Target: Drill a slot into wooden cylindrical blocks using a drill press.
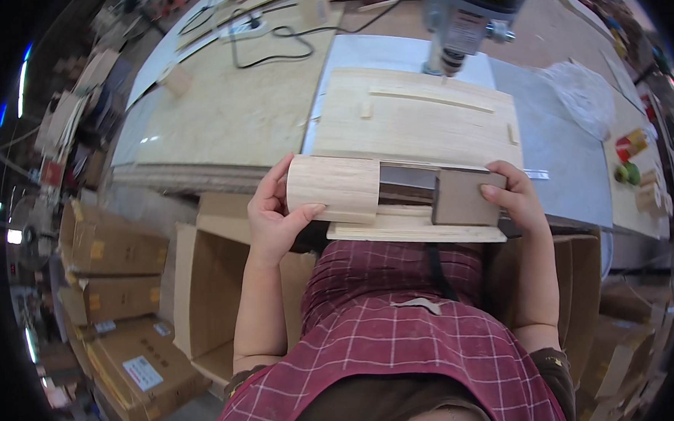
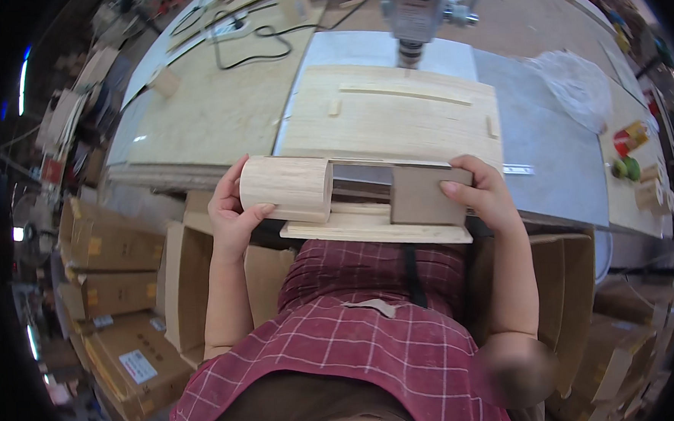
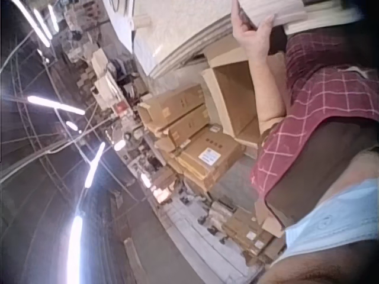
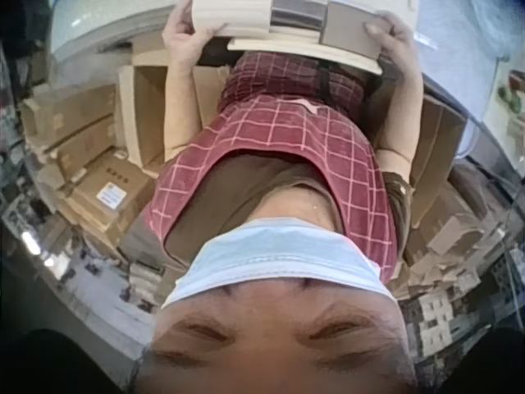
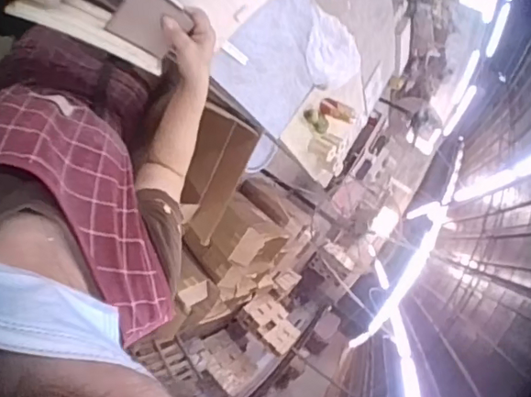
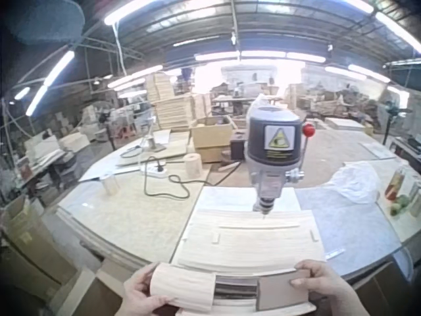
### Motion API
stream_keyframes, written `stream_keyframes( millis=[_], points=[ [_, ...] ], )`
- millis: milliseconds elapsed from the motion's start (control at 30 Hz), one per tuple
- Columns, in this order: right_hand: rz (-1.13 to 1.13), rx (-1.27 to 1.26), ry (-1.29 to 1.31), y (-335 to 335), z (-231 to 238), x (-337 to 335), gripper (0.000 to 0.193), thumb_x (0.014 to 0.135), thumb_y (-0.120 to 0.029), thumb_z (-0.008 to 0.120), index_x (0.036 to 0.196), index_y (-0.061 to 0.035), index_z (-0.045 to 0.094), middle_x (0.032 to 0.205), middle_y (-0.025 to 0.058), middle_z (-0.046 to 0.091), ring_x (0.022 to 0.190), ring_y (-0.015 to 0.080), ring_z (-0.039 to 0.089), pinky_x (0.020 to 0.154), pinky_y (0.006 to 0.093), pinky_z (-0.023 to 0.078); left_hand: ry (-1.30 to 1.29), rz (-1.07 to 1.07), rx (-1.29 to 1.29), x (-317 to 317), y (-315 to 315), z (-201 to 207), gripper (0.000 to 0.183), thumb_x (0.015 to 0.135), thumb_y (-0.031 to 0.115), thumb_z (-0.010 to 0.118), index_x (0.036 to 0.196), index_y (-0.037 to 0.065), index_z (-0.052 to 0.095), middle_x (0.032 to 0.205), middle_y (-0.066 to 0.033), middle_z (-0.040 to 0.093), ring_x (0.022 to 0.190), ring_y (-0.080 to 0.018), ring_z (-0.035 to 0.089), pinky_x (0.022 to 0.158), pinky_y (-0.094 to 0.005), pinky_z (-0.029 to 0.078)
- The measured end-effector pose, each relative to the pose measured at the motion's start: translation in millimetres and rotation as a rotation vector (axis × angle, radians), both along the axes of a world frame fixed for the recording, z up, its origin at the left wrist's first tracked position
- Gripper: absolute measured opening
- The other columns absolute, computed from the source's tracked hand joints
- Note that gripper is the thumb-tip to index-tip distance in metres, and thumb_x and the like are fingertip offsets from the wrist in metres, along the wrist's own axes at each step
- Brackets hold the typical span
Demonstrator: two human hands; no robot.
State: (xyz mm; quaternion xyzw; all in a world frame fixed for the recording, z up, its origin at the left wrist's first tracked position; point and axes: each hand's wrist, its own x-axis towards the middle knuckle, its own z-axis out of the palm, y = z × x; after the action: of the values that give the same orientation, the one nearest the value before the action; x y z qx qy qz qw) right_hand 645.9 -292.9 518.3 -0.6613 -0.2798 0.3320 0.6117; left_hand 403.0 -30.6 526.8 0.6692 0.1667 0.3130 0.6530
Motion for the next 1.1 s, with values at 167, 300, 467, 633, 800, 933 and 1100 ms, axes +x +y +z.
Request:
stream_keyframes(
  millis=[167,300,467,633,800,933,1100],
  points=[
    [0.053,-0.012,0.105,1,-5,-4,0.028,0.074,-0.005,0.067,0.099,-0.0048,0.055,0.080,-0.0029,0.056,0.075,0.0059,0.051,0.066,0.0192,0.041,-0.077,0.350,-0.254,-34,24,18,0.040,0.073,0.009,0.067,0.109,-0.002,0.054,0.092,-0.0079,0.061,0.084,-0.0132,0.058,0.077,-0.0249,0.046],
    [0.094,0.006,-0.314,10,6,-33,0.026,0.074,0.004,0.064,0.098,-0.0017,0.055,0.084,-0.0031,0.056,0.078,0.0060,0.050,0.070,0.0194,0.041,0.100,0.385,-0.328,-36,35,27,0.030,0.073,0.013,0.068,0.099,-0.001,0.058,0.088,-0.0069,0.061,0.079,-0.0110,0.057,0.069,-0.0227,0.045],
    [-0.022,0.194,-0.205,19,5,-36,0.028,0.075,0.005,0.062,0.102,-0.0029,0.055,0.091,-0.0008,0.056,0.086,0.0068,0.050,0.075,0.0196,0.041,0.140,0.345,-0.312,-29,27,25,0.033,0.072,0.013,0.070,0.099,-0.002,0.058,0.086,-0.0080,0.061,0.077,-0.0109,0.057,0.068,-0.0225,0.045],
    [0.007,0.312,-0.115,17,-2,-37,0.027,0.077,0.003,0.062,0.102,-0.0038,0.055,0.093,0.0001,0.058,0.088,0.0077,0.052,0.077,0.0211,0.042,0.151,0.271,-0.252,-19,15,16,0.035,0.072,0.012,0.070,0.100,-0.003,0.057,0.085,-0.0089,0.061,0.073,-0.0102,0.057,0.064,-0.0215,0.045],
    [-0.019,0.324,-0.053,5,-9,-32,0.027,0.077,0.003,0.063,0.101,-0.0042,0.055,0.094,0.0004,0.058,0.088,0.0081,0.052,0.078,0.0219,0.042,0.132,0.262,-0.268,-8,7,10,0.036,0.075,0.014,0.069,0.103,-0.004,0.056,0.083,-0.0071,0.062,0.069,-0.0075,0.056,0.060,-0.0192,0.045],
    [-0.032,0.308,-0.043,-4,-13,-29,0.028,0.076,0.003,0.063,0.102,-0.0042,0.055,0.094,0.0006,0.058,0.089,0.0084,0.052,0.078,0.0221,0.042,0.112,0.254,-0.250,0,-4,13,0.036,0.076,0.014,0.069,0.104,-0.004,0.055,0.079,-0.0061,0.062,0.067,-0.0065,0.055,0.059,-0.0188,0.044],
    [-0.045,0.231,-0.236,-7,-4,-35,0.027,0.076,0.003,0.063,0.102,-0.0040,0.055,0.096,0.0006,0.058,0.089,0.0085,0.052,0.078,0.0220,0.042,0.179,0.234,-0.120,7,-14,8,0.035,0.078,0.015,0.067,0.104,-0.005,0.055,0.076,-0.0047,0.061,0.065,-0.0039,0.054,0.057,-0.0170,0.043]
  ],
)
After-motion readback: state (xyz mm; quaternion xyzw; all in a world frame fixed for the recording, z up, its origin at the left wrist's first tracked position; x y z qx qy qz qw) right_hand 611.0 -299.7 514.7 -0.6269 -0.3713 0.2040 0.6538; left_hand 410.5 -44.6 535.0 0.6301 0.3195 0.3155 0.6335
